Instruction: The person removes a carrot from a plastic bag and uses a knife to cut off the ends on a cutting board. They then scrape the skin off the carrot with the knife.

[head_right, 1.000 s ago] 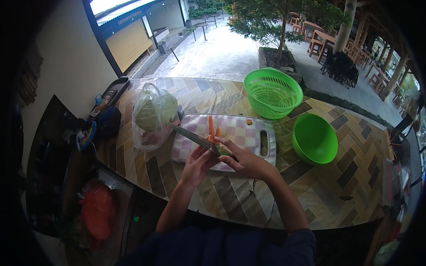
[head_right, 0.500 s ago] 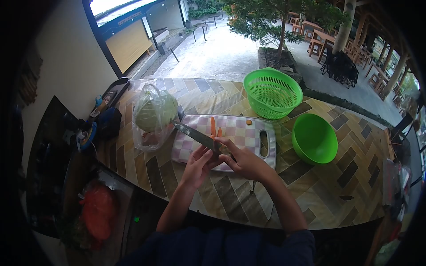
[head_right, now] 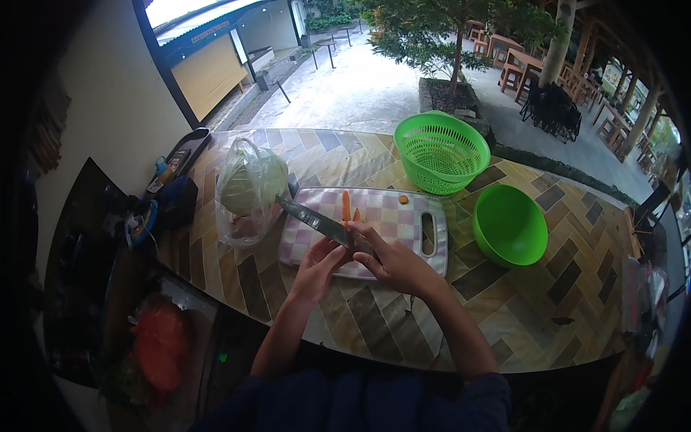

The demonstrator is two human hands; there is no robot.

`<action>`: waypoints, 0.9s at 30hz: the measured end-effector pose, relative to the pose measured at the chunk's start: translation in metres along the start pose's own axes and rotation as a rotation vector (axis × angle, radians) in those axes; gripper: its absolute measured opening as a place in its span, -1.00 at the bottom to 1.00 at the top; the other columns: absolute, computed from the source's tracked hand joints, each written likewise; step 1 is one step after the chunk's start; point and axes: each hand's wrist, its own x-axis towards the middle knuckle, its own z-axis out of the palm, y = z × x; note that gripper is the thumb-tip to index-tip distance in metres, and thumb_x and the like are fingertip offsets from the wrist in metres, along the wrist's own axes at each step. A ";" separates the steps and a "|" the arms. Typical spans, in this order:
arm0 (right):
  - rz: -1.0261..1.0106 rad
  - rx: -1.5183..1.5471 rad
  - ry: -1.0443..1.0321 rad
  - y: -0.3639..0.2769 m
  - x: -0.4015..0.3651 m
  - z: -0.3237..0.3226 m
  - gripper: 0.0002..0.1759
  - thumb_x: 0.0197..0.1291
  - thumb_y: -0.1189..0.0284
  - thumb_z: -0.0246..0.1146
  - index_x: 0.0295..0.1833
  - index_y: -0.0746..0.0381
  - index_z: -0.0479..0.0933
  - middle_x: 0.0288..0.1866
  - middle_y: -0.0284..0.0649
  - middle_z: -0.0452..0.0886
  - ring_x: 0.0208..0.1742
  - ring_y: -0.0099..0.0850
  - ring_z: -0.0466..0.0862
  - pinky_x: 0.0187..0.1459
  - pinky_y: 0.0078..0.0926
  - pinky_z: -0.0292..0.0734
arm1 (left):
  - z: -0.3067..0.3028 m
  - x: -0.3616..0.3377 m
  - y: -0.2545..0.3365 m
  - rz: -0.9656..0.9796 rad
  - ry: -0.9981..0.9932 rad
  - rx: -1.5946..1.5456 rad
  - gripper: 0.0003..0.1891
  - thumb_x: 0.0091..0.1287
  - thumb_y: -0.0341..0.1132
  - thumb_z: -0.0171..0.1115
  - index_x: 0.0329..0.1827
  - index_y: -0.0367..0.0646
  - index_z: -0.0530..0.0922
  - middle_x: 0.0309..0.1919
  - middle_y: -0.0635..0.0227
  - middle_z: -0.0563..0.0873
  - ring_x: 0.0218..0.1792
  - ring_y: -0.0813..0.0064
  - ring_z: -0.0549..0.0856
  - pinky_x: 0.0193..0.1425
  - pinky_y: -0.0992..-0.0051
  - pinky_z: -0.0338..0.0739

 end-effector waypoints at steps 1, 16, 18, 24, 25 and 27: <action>0.029 -0.002 -0.021 -0.005 -0.001 -0.002 -0.45 0.35 0.22 0.06 0.38 -0.02 0.08 -0.19 0.05 0.61 -0.15 0.02 0.64 -0.11 -0.19 0.45 | 0.001 0.000 0.001 0.017 -0.007 0.012 -0.63 0.38 -0.42 0.09 0.24 -0.28 0.38 0.05 0.34 0.58 0.01 0.55 0.60 0.09 0.51 0.51; 0.023 0.065 -0.038 0.000 -0.002 -0.002 -0.48 0.36 0.26 0.05 0.37 0.00 0.10 0.09 0.12 0.50 0.09 0.11 0.53 0.08 -0.12 0.39 | 0.001 0.000 -0.004 -0.007 0.000 -0.028 -0.64 0.39 -0.41 0.08 0.23 -0.27 0.39 0.02 0.35 0.59 -0.01 0.59 0.60 0.07 0.53 0.53; 0.040 0.059 -0.049 -0.001 -0.003 -0.003 -0.48 0.36 0.26 0.05 0.38 -0.01 0.09 0.08 0.12 0.51 0.09 0.11 0.53 0.08 -0.12 0.39 | 0.001 -0.001 -0.002 -0.008 -0.009 -0.009 -0.65 0.39 -0.42 0.08 0.23 -0.27 0.39 0.02 0.37 0.59 0.00 0.60 0.60 0.07 0.54 0.53; 0.053 0.046 -0.035 0.003 -0.002 -0.001 -0.47 0.35 0.26 0.05 0.38 -0.01 0.08 0.02 0.08 0.56 0.04 0.09 0.56 0.02 -0.12 0.43 | 0.003 0.000 -0.003 0.039 -0.024 0.023 -0.65 0.40 -0.42 0.06 0.24 -0.26 0.38 0.01 0.41 0.58 -0.01 0.62 0.58 0.05 0.57 0.50; 0.029 0.041 -0.009 0.005 -0.001 0.002 -0.47 0.35 0.26 0.05 0.37 -0.01 0.09 0.01 0.08 0.57 0.03 0.09 0.57 0.01 -0.12 0.44 | 0.003 0.000 -0.004 0.048 -0.026 0.030 -0.65 0.40 -0.42 0.06 0.24 -0.26 0.38 0.01 0.41 0.58 -0.01 0.62 0.58 0.05 0.57 0.50; 0.007 0.027 0.020 0.006 -0.001 0.004 -0.48 0.35 0.26 0.05 0.37 -0.01 0.09 -0.02 0.08 0.58 0.00 0.10 0.58 -0.03 -0.12 0.46 | 0.002 0.000 -0.006 0.065 -0.032 0.044 -0.64 0.40 -0.43 0.06 0.24 -0.26 0.37 0.02 0.42 0.57 -0.01 0.62 0.58 0.05 0.57 0.50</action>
